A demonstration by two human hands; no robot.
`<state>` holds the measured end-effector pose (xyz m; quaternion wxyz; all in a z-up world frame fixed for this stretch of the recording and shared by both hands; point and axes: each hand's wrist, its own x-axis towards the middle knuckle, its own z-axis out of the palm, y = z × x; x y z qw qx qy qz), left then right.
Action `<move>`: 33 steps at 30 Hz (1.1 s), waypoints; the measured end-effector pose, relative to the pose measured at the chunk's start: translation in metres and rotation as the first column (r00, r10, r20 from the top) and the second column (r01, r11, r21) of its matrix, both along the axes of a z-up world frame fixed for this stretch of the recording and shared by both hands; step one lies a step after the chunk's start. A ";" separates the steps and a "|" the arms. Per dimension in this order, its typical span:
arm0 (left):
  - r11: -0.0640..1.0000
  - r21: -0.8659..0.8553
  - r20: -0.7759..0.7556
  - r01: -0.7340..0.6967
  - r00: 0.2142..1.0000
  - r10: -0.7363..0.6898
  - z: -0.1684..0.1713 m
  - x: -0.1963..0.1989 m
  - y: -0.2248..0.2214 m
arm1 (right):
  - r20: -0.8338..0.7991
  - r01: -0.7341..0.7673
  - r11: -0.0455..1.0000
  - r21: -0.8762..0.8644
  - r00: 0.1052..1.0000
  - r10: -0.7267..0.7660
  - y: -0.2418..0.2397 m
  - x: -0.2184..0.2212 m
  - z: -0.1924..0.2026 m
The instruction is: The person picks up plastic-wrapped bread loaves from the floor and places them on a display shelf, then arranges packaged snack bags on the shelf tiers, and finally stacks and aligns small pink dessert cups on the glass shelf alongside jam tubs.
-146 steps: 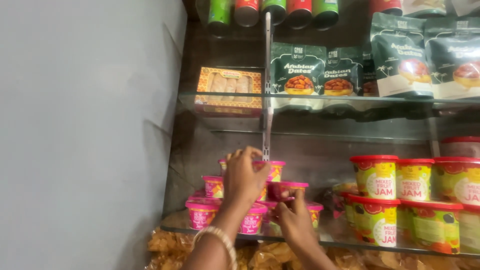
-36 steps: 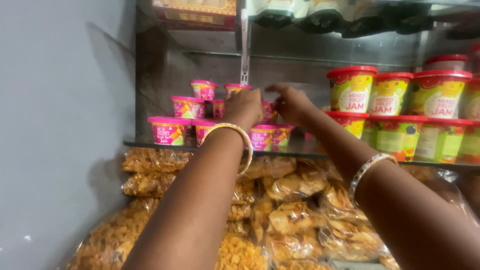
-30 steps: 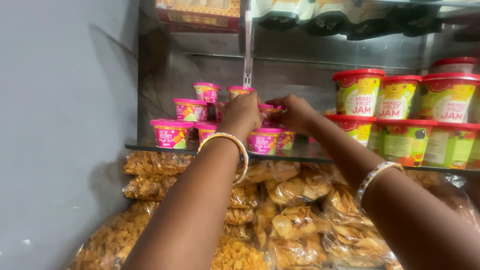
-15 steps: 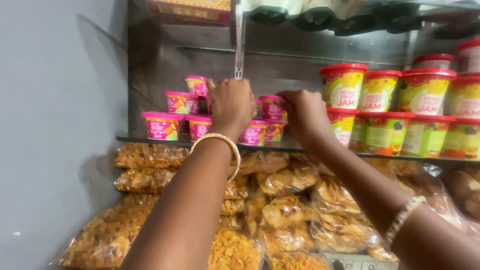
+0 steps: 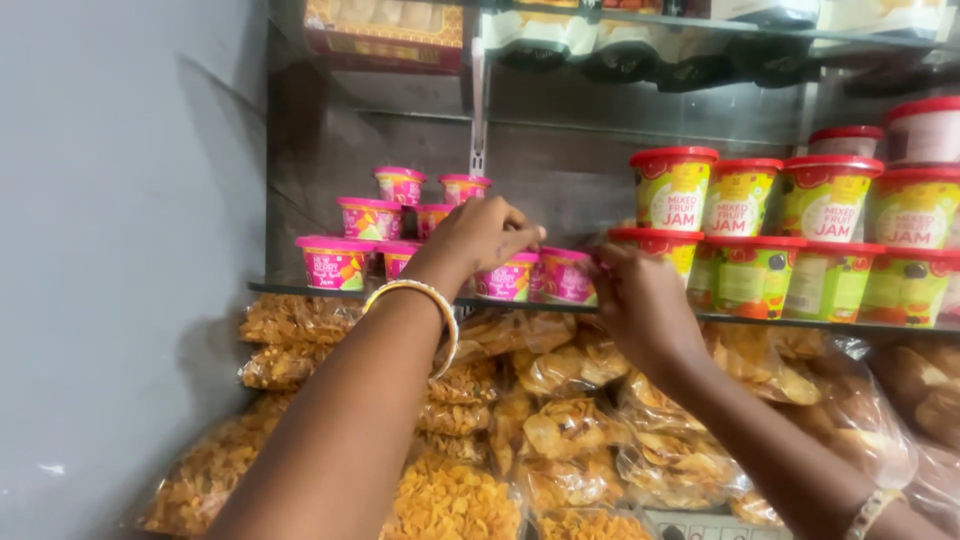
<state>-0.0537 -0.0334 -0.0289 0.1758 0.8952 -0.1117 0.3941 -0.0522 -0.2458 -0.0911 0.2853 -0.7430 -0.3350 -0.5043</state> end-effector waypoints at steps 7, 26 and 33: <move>0.987 0.045 -0.221 0.155 0.965 -0.141 0.015 0.043 0.033 | -0.261 -0.106 0.994 0.032 0.959 0.110 -0.008 0.001 0.006; 0.978 0.007 -0.283 0.207 0.939 -0.197 0.002 0.032 -0.007 | -0.287 -0.084 0.969 -0.231 0.958 0.014 -0.021 0.022 0.019; 0.994 0.073 -0.190 0.086 0.979 -0.071 -0.008 0.005 -0.027 | -0.108 -0.007 0.955 -0.296 0.994 -0.027 -0.010 -0.001 0.021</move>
